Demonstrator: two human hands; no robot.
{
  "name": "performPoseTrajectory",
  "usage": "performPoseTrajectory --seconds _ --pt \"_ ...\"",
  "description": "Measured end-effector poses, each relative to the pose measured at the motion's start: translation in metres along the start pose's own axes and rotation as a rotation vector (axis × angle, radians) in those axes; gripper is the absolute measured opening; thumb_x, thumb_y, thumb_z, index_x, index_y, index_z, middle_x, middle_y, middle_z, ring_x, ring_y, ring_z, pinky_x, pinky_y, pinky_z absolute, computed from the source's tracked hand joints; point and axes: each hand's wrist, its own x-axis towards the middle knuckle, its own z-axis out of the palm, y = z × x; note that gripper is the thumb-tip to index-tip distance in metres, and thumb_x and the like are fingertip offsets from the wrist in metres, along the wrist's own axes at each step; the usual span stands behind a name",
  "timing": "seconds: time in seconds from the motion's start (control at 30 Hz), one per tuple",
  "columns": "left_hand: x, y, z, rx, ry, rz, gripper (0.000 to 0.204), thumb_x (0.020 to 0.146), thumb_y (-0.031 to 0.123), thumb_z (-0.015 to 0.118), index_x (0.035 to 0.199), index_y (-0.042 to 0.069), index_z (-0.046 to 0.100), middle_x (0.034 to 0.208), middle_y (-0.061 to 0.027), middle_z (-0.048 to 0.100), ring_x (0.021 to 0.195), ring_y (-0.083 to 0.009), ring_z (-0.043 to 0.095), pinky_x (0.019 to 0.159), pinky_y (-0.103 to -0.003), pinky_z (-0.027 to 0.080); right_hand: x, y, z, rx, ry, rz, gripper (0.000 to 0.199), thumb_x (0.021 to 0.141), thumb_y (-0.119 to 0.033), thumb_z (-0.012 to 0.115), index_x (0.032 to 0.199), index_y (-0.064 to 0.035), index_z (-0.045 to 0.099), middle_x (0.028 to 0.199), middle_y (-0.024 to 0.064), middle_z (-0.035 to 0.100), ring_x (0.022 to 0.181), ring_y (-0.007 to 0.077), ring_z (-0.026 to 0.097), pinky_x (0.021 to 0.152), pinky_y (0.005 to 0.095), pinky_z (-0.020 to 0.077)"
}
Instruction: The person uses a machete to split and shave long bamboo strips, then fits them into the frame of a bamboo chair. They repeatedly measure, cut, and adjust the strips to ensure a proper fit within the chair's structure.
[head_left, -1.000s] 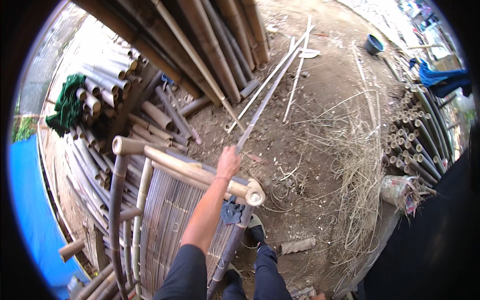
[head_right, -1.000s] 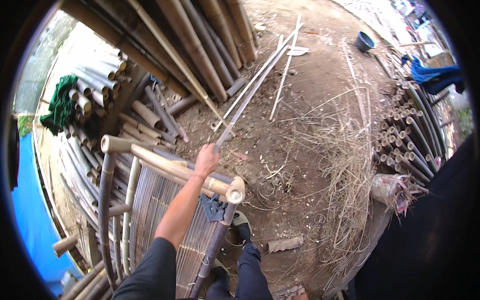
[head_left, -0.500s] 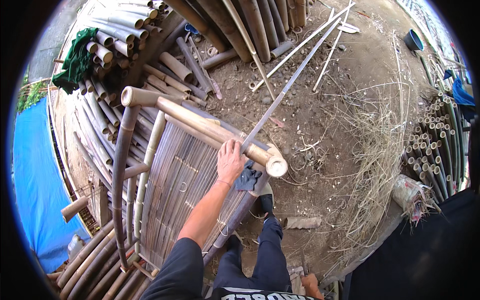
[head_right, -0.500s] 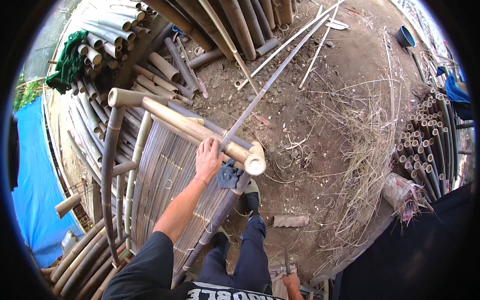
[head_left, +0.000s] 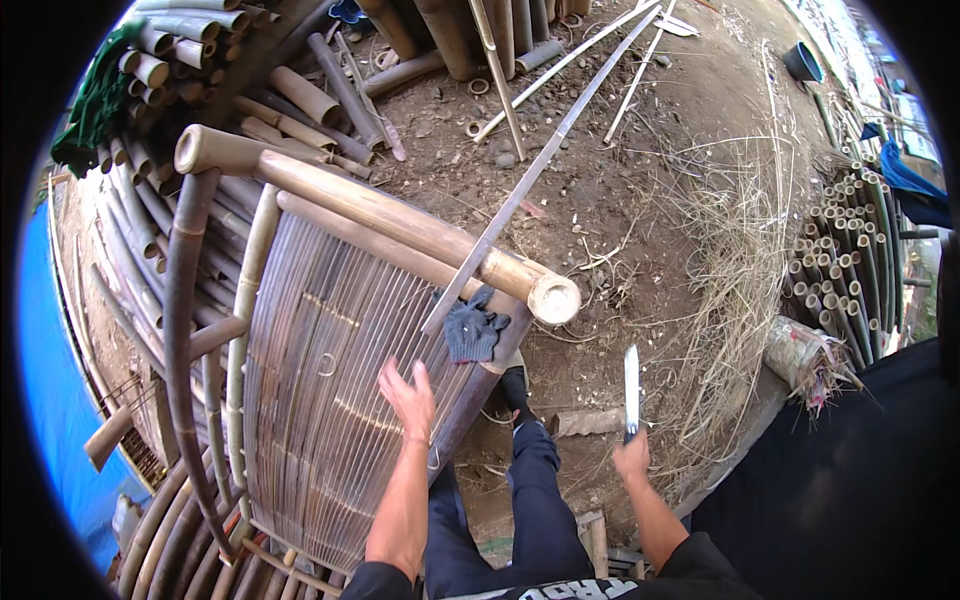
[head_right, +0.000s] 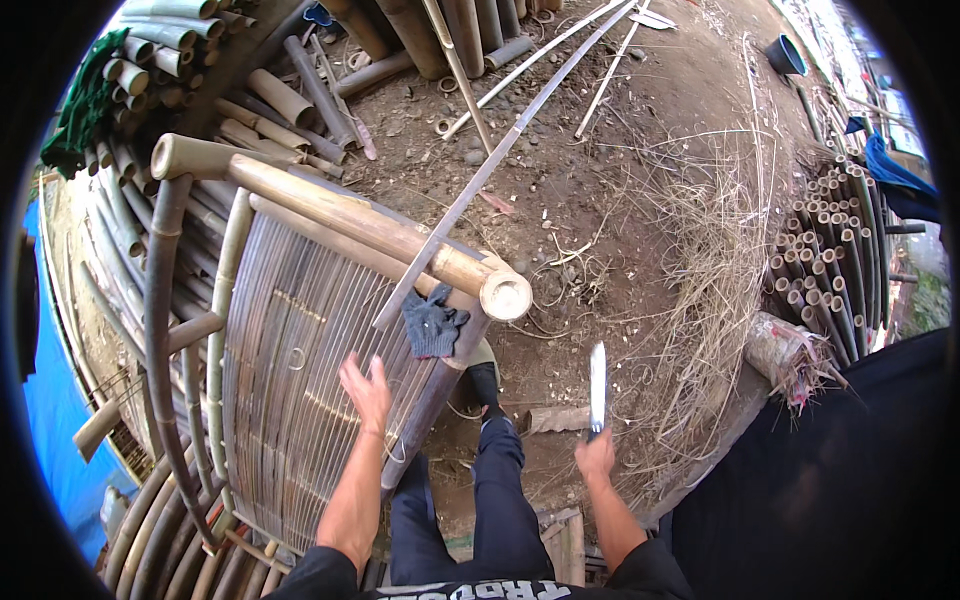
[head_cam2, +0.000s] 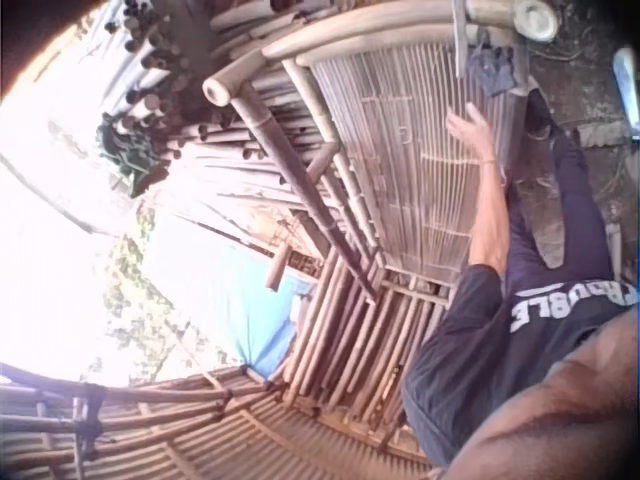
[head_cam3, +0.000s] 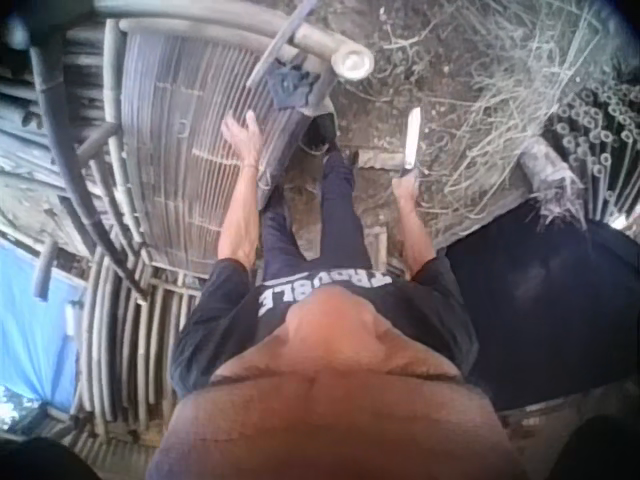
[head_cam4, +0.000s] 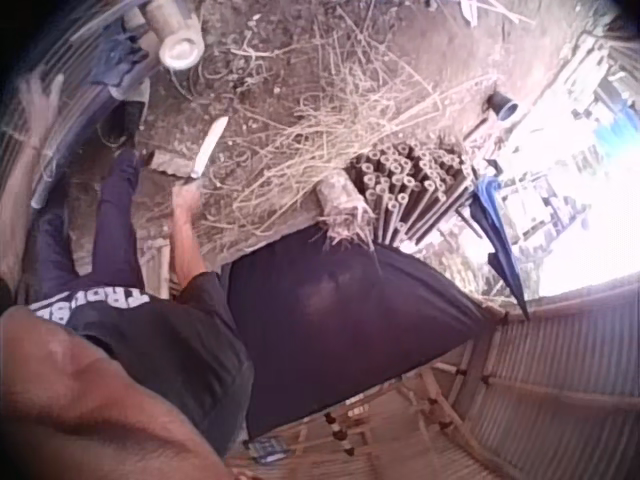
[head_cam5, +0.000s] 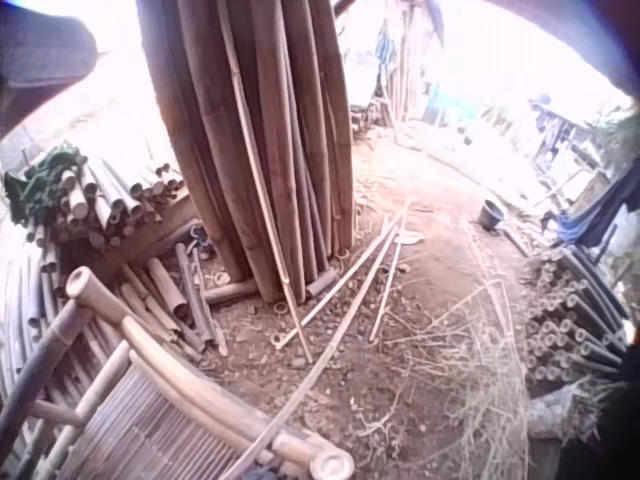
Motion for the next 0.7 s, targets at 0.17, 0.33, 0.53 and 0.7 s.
performPoseTrajectory --seconds 0.17,0.33,0.53,0.7 --pt "-0.019 -0.04 0.049 0.038 -0.258 0.317 0.066 0.087 0.032 0.072 0.136 -0.003 0.046 0.131 -0.0255 0.048 0.119 -0.0429 0.046 0.102 -0.05 0.039 0.141 -0.099 0.082 0.065 0.114 -0.221 0.049 0.087 -0.02 0.067 0.126 0.0028 0.05 0.117 0.0273 0.059 0.109 0.0472 0.057 0.094 0.0505 0.0473" --pt "0.001 -0.03 0.087 -0.107 -0.099 0.11 0.065 0.072 0.044 0.084 0.11 -0.001 0.055 0.103 -0.0151 0.052 0.1 -0.0325 0.053 0.09 -0.045 0.044 0.257 -0.17 0.155 0.094 0.199 -0.626 0.045 0.09 -0.02 0.062 0.128 0.0008 0.049 0.12 0.0258 0.057 0.109 0.0455 0.057 0.091 0.0543 0.0466" --pt "0.001 -0.036 0.092 0.052 -0.048 0.186 0.053 0.068 0.039 0.087 0.099 0.006 0.061 0.099 -0.014 0.05 0.095 -0.0332 0.053 0.083 -0.045 0.046 0.309 -0.195 0.203 -0.534 0.133 -0.712 0.045 0.091 -0.021 0.062 0.127 0.0018 0.048 0.115 0.0269 0.058 0.104 0.0473 0.058 0.088 0.0536 0.0474" --pt "0.0 -0.035 0.091 0.068 -0.083 0.171 0.043 0.076 0.037 0.082 0.099 0.008 0.06 0.1 -0.0132 0.05 0.096 -0.0335 0.051 0.082 -0.046 0.043 0.262 -0.16 0.211 -0.305 0.232 -0.787 0.045 0.092 -0.022 0.062 0.126 0.0027 0.048 0.111 0.0279 0.059 0.1 0.0488 0.058 0.085 0.053 0.0481"
